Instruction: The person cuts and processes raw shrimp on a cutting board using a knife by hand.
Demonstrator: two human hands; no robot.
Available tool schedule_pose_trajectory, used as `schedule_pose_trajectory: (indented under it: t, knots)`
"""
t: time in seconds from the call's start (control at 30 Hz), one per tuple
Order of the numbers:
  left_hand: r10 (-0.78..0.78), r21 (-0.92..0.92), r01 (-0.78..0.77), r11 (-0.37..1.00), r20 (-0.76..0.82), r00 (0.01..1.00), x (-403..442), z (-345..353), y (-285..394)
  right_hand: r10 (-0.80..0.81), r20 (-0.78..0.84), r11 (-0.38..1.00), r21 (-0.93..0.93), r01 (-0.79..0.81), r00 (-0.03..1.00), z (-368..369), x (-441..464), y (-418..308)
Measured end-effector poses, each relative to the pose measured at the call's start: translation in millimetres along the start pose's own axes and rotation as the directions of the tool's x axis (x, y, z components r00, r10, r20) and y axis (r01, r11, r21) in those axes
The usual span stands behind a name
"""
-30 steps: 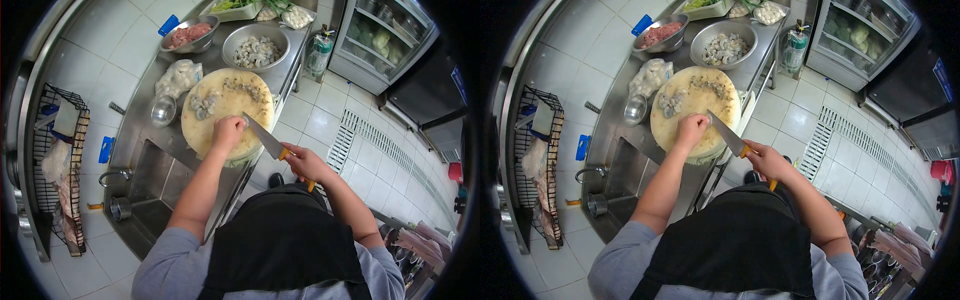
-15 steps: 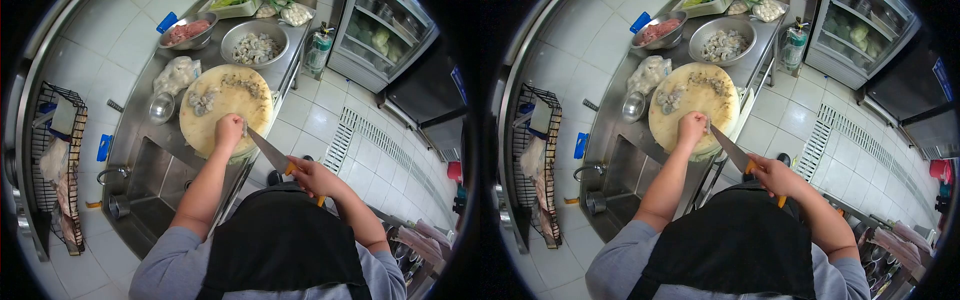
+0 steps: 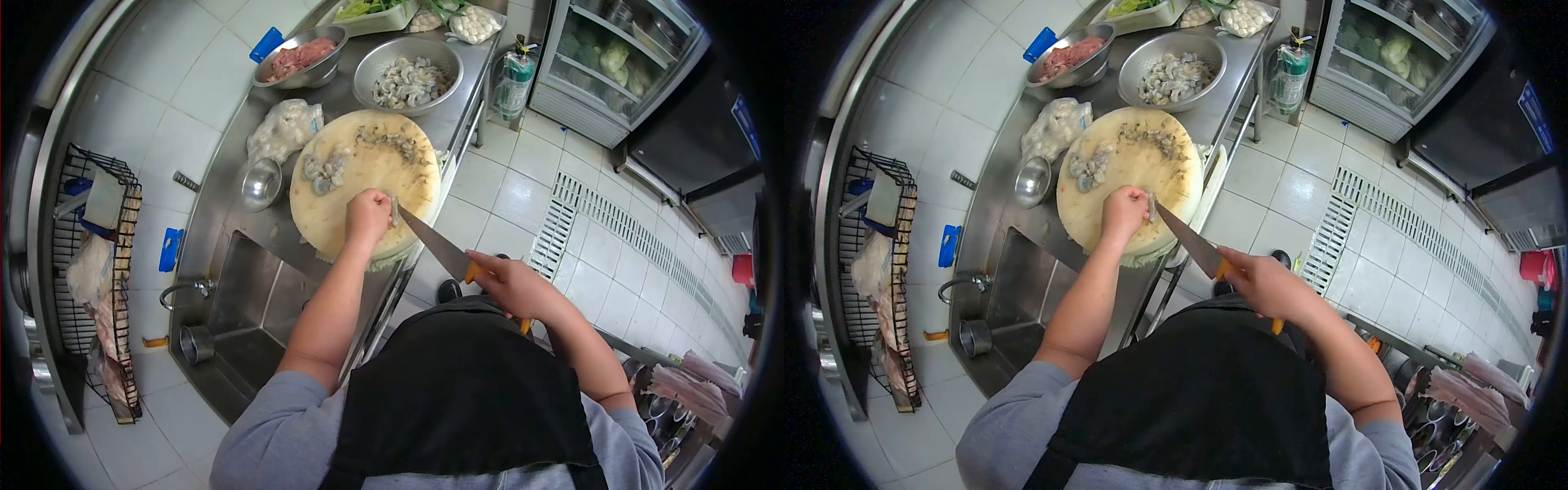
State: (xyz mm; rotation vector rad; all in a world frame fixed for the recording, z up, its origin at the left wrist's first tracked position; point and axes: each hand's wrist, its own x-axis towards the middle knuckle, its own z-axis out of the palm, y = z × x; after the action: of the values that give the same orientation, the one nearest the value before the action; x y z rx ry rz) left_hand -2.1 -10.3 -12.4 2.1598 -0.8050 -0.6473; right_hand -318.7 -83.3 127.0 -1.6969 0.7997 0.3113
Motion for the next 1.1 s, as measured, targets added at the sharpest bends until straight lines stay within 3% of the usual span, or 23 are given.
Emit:
schedule_pose_trajectory:
  t: [0.23, 0.33, 0.43, 0.5, 0.63, 0.7, 0.8, 0.87, 1.0, 1.1]
  knots:
    - [0.042, -0.026, -0.043, 0.999, -0.059, 0.997, -1.2, -0.4, 3.9, 0.007, -0.029, 0.996, -0.084, -0.010, 1.000, -0.5, 3.4, 1.7]
    - [-0.019, -0.045, 0.018, 0.999, -0.031, 0.999, 3.0, -3.5, 8.6, -0.014, -0.047, 0.993, -0.119, 0.008, 0.999, -1.9, 3.6, -0.1]
    - [0.007, 0.028, -0.007, 1.000, -0.011, 1.000, 5.2, -5.2, 12.5, 0.020, -0.039, 0.989, -0.143, -0.026, 0.999, -3.5, 1.6, -10.4]
    - [0.050, 0.256, -0.064, 0.965, 0.059, 0.997, 5.6, -4.9, 14.9, 0.064, -0.023, 0.987, -0.144, -0.066, 0.998, -3.6, 2.3, -10.3]
    - [0.133, 0.289, -0.143, 0.947, 0.054, 0.990, 13.5, -12.2, 6.0, -0.026, -0.063, 0.981, -0.191, 0.013, 0.998, 0.0, 5.3, 0.9]
    - [-0.075, -0.083, 0.086, 0.993, 0.118, 0.990, 16.5, -15.9, -3.0, -0.035, -0.070, 0.981, -0.193, 0.021, 0.997, 1.2, 6.3, 4.4]
    - [-0.074, -0.222, 0.097, 0.970, 0.108, 0.991, 19.6, -20.6, -19.5, -0.078, -0.069, 0.981, -0.182, 0.064, 0.995, 2.5, 8.9, 6.6]
    - [-0.063, -0.291, 0.084, 0.953, 0.079, 0.995, 18.9, -22.8, -29.9, 0.051, -0.031, 0.991, -0.120, -0.055, 0.998, -1.3, 1.9, -7.5]
    - [-0.077, -0.459, 0.053, 0.887, -0.033, 0.996, 5.2, -28.6, -27.7, 0.027, -0.031, 0.994, -0.102, -0.030, 0.999, 0.1, 0.9, -5.6]
    - [-0.134, -0.412, 0.114, 0.904, -0.019, 0.991, -2.9, -42.7, -28.2, 0.023, -0.038, 0.993, -0.118, -0.027, 0.999, 0.6, 1.9, -5.0]
